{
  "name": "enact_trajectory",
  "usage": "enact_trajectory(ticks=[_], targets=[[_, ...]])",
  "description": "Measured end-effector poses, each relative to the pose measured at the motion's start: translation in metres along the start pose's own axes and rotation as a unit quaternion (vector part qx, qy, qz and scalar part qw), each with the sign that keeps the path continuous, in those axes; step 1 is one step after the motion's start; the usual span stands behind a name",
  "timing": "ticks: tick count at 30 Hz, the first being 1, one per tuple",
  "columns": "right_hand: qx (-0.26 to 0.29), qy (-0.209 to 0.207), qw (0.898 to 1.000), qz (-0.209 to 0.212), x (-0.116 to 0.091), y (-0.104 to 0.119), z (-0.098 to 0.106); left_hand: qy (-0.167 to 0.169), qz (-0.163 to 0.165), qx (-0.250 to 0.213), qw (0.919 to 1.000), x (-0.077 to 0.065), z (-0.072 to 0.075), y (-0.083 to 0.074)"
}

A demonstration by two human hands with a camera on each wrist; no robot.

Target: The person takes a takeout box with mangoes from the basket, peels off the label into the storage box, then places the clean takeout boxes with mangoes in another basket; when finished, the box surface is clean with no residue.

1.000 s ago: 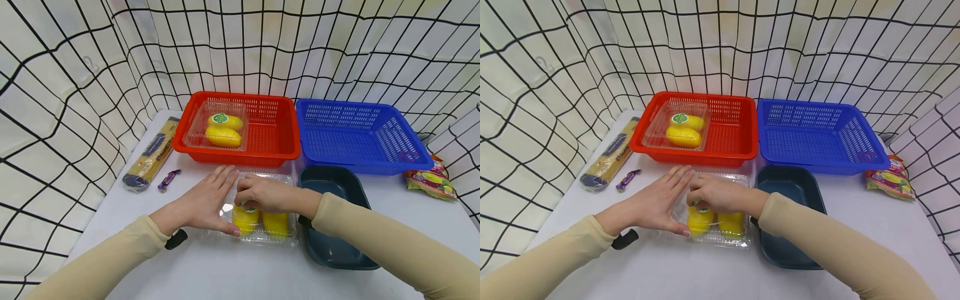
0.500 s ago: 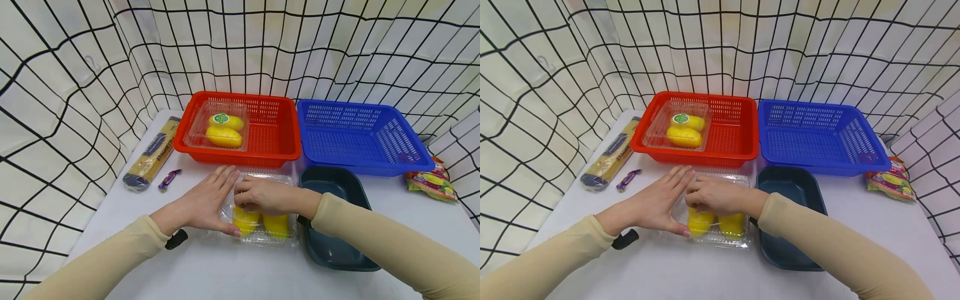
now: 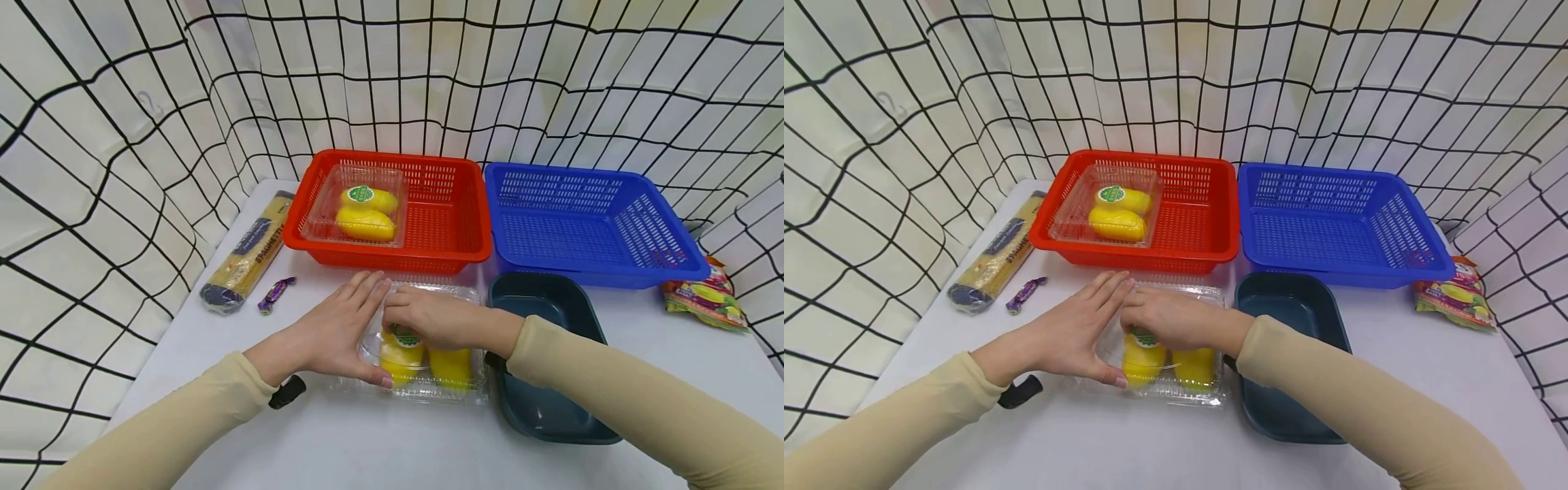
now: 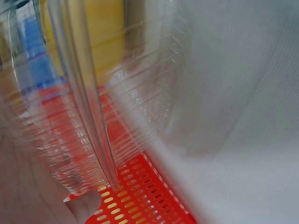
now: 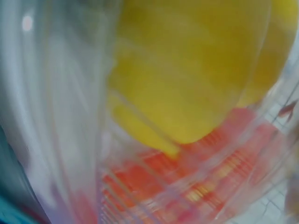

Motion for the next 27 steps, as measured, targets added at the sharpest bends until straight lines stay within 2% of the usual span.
enact_trajectory(ticks=[5,14,18,27], targets=[[0.014,-0.020,1.000,-0.005,0.001,-0.003,0.000,0.002,0.000,-0.001,1.0000,0.000,0.001,-0.001],[0.115,-0.034,0.992,-0.047,-0.001,-0.009,0.003,0.005,0.002,0.002,1.0000,0.000,0.001,-0.002],[0.116,-0.035,0.991,-0.063,-0.002,-0.010,0.004,0.004,0.003,0.002,1.0000,0.000,0.001,-0.001],[0.119,-0.063,0.990,-0.047,-0.003,-0.013,0.006,0.001,0.003,0.002,1.0000,0.001,0.000,-0.001]])
Point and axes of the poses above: each hand's wrist, its own x-axis towards the middle knuckle, its own z-axis out of the back of the hand, y = z × x, the point moved 3 cm from there along x, towards the middle knuckle, and after that the axes turned 6 degrees about -y, right-handed, at the moved point
